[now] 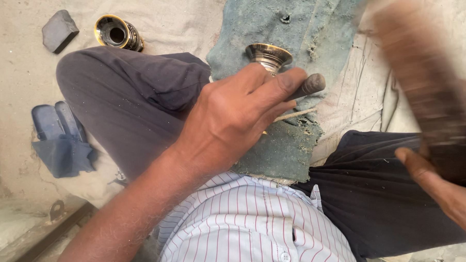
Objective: The person sits cross-legged with a green sandbag anvil on their lap and decorates a small brass pot. They hold a steel punch against the pot's surface with one hand and repeatedly strike the punch with a wooden mallet held in the other hand, rotating the pot to work new areas of the pattern.
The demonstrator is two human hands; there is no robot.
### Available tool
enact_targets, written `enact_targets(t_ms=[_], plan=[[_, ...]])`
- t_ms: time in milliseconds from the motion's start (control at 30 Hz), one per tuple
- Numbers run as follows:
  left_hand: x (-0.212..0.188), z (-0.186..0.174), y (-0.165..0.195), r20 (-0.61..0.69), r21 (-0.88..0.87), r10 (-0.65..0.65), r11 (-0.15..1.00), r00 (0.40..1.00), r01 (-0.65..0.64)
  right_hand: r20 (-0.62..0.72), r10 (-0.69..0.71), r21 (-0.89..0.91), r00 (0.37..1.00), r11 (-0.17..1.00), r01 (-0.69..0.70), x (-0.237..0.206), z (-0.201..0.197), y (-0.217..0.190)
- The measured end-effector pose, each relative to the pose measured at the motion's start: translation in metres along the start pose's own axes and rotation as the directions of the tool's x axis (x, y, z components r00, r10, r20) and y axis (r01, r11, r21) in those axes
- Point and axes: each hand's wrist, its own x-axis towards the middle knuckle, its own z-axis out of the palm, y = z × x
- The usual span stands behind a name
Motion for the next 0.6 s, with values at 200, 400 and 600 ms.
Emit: enact_targets(t_ms=[200,400,600], plan=[[-0.002,-0.001,-0.004,0.028,-0.023,-0.016,1.000,0.999,0.016,-0.018,0.614,0.657,0.789,0.602,-0.453,-0.017,0.033,-0.010],[0.001,0.004,-0.008,0.015,-0.013,0.004,1.000,1.000,-0.004,0.084,0.673,0.710,0.735,0.477,-0.518,-0.006,0.016,-0.006],[-0.004,0.002,-0.010,0.025,-0.038,-0.010,0.999,1.000,0.010,0.281,0.553,0.807,0.784,0.306,-0.506,0.087,-0.027,0.021]])
